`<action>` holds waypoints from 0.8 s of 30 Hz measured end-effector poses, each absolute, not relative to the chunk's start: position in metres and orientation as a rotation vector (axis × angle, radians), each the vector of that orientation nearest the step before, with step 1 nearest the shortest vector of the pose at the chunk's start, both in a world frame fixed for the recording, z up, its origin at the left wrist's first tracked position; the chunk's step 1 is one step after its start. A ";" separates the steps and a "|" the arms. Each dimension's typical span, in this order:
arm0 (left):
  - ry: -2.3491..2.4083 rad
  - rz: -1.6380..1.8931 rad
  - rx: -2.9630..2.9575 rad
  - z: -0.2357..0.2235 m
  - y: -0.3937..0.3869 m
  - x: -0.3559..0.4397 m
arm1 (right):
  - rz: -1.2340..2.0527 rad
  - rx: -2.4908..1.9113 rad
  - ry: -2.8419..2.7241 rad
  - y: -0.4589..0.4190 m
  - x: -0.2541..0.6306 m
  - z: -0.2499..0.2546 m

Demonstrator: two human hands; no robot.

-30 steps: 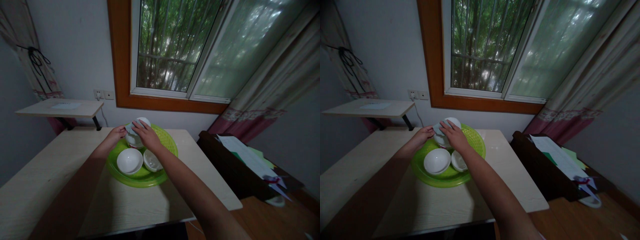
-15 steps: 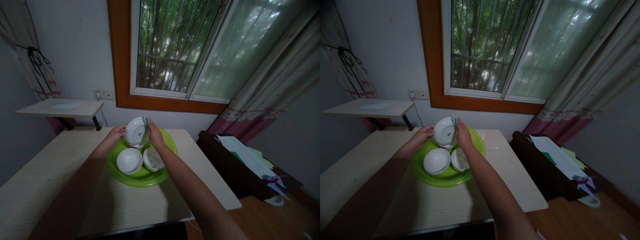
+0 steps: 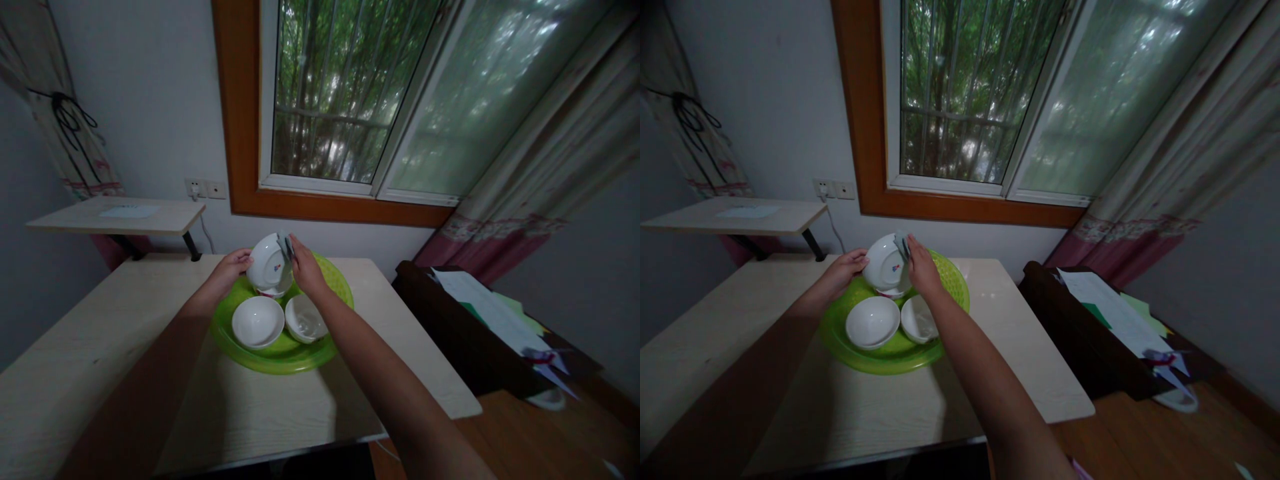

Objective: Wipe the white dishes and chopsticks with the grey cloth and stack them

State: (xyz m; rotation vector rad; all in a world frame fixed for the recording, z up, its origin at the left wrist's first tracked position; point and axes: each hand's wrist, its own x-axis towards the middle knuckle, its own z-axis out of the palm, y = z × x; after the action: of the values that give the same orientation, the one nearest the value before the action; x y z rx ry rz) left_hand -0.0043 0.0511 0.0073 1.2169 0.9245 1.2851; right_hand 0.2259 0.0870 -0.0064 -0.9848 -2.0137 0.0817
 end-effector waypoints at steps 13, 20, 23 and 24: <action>0.892 1.309 1.210 0.000 0.059 -0.005 | -0.080 -0.895 -2.210 0.070 0.223 0.003; 0.845 1.319 1.176 -0.004 0.063 -0.006 | -0.219 -0.776 -2.406 0.052 0.210 0.015; 0.889 1.329 1.177 -0.003 0.061 -0.007 | -0.210 -0.964 -2.257 0.060 0.217 0.011; 0.897 1.326 1.181 -0.002 0.061 -0.007 | -0.199 -1.004 -2.230 0.063 0.220 0.009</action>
State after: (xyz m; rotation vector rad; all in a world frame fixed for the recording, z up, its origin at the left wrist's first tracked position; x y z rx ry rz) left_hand -0.0069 0.0609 -0.0022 1.1810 0.8973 1.3259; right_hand 0.2199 0.0630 0.0092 -1.0044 -2.2301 -0.1987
